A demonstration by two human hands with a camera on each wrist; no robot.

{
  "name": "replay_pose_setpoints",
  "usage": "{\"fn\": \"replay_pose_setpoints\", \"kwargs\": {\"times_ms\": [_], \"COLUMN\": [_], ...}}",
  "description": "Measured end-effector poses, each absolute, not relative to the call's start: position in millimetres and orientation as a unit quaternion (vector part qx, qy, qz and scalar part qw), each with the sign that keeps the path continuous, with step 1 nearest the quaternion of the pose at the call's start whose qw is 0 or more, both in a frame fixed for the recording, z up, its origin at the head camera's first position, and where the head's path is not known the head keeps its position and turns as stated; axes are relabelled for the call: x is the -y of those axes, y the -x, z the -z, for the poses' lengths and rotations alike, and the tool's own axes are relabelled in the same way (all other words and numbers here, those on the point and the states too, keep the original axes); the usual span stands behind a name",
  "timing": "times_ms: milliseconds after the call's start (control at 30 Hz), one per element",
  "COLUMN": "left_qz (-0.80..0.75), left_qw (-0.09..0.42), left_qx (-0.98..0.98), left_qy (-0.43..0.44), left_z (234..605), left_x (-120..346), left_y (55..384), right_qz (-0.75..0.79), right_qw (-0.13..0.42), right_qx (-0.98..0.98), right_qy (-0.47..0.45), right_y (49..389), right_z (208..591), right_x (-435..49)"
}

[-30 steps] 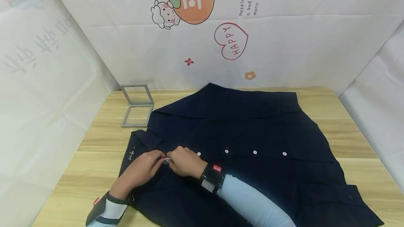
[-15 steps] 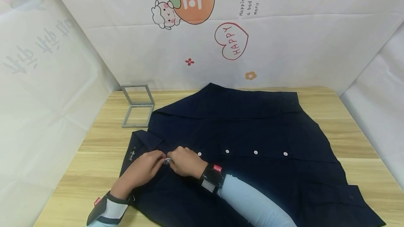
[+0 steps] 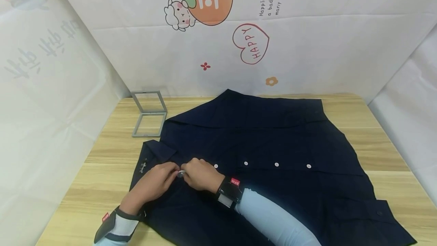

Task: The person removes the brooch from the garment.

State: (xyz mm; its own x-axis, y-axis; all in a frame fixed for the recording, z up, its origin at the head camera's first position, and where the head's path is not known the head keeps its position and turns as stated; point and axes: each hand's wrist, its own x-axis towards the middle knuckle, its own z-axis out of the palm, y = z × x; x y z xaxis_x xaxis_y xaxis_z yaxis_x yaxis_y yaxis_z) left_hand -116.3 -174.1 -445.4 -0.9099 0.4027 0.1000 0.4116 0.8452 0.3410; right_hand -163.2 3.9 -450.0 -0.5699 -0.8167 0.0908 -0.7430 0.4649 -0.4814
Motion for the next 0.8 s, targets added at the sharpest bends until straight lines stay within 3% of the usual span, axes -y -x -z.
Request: {"fn": "replay_pose_setpoints", "kwargs": {"times_ms": [800], "left_qz": [0.173], "left_qw": [0.0], "left_qx": [0.965], "left_qy": [0.199], "left_z": [445.7], "left_x": [174.0], "left_y": [116.5], "right_qz": [0.242], "right_qw": [0.095], "right_qx": [-0.849], "right_qy": [0.461], "right_y": [164.2], "right_z": [447.3], "right_x": [-5.1]}}
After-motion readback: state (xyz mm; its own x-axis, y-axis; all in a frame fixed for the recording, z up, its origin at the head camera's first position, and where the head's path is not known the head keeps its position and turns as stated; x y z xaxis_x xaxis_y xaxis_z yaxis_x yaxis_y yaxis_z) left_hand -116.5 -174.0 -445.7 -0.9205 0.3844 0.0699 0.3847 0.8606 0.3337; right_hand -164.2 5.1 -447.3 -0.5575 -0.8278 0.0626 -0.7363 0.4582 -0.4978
